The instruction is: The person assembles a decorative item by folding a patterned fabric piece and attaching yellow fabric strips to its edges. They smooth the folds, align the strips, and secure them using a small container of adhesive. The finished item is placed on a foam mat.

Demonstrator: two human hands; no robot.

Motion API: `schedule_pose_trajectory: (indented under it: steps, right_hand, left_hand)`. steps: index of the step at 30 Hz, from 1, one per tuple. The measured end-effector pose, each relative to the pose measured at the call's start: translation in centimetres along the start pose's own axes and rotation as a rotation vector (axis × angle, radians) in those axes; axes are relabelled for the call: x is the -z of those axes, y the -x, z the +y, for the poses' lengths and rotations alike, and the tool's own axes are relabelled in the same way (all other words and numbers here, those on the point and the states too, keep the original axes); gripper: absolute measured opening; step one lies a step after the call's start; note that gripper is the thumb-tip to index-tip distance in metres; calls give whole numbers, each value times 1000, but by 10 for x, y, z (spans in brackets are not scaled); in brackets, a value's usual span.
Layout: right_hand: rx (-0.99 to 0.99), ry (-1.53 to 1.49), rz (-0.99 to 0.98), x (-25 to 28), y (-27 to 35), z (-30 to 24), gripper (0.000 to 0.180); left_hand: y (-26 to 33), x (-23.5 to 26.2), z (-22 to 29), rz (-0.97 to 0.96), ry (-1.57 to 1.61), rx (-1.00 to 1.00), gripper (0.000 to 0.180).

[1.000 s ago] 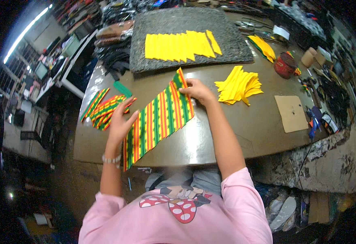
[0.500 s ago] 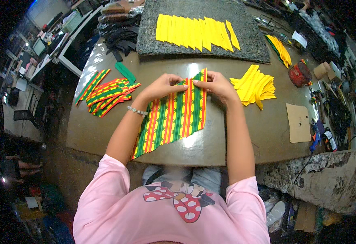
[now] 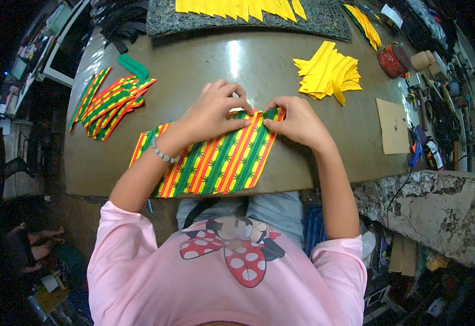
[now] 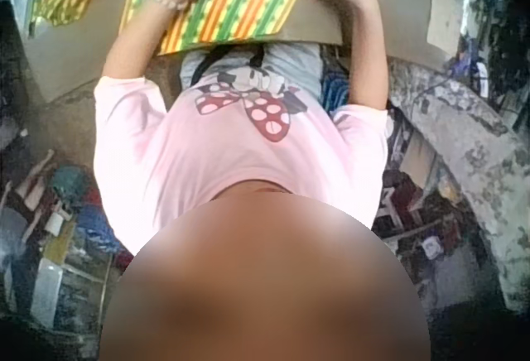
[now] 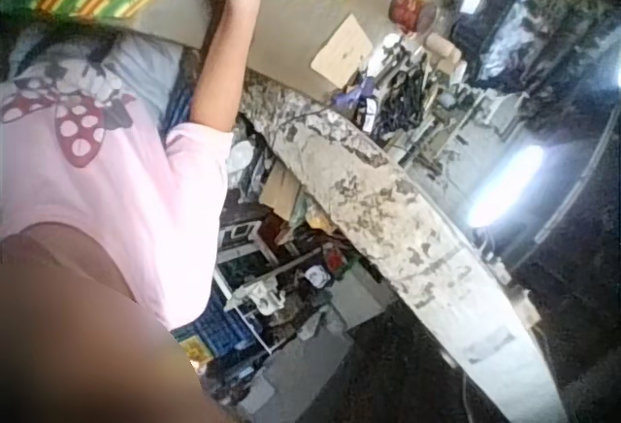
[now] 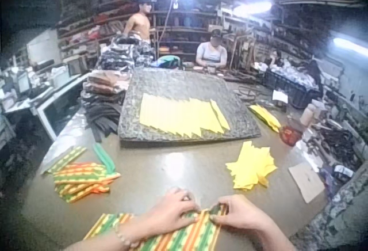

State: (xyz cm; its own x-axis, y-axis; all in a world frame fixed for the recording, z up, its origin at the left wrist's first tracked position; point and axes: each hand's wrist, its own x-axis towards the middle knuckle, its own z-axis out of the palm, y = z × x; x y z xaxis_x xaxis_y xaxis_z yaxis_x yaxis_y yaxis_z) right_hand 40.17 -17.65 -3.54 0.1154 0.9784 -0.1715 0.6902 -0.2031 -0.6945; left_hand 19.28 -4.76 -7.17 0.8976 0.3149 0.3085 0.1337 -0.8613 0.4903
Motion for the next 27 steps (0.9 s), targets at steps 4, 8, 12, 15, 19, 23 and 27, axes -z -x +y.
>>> schedule_pose_trajectory:
  steps: [4, 8, 12, 15, 19, 23, 27]
  right_hand:
    - [36, 74, 51, -5, 1, -10, 30]
    - [155, 38, 130, -10, 17, -31, 21]
    - [379, 2, 82, -8, 51, -44, 18]
    - [384, 24, 154, -10, 53, -38, 19]
    - [225, -92, 248, -19, 39, -24, 15]
    - [113, -82, 301, -26, 26, -16, 15]
    - [75, 3, 350, -31, 18, -10, 19]
  left_hand:
    - [10, -7, 6, -2, -13, -104, 24]
    - [19, -9, 5, 50, 176, -53, 25]
    - [22, -10, 3, 67, 174, -87, 25]
    - [23, -6, 4, 55, 184, -76, 30]
    - [25, -3, 12, 71, 157, -56, 44]
    - [24, -7, 16, 62, 117, -18, 54]
    - [25, -8, 16, 84, 81, -19, 56]
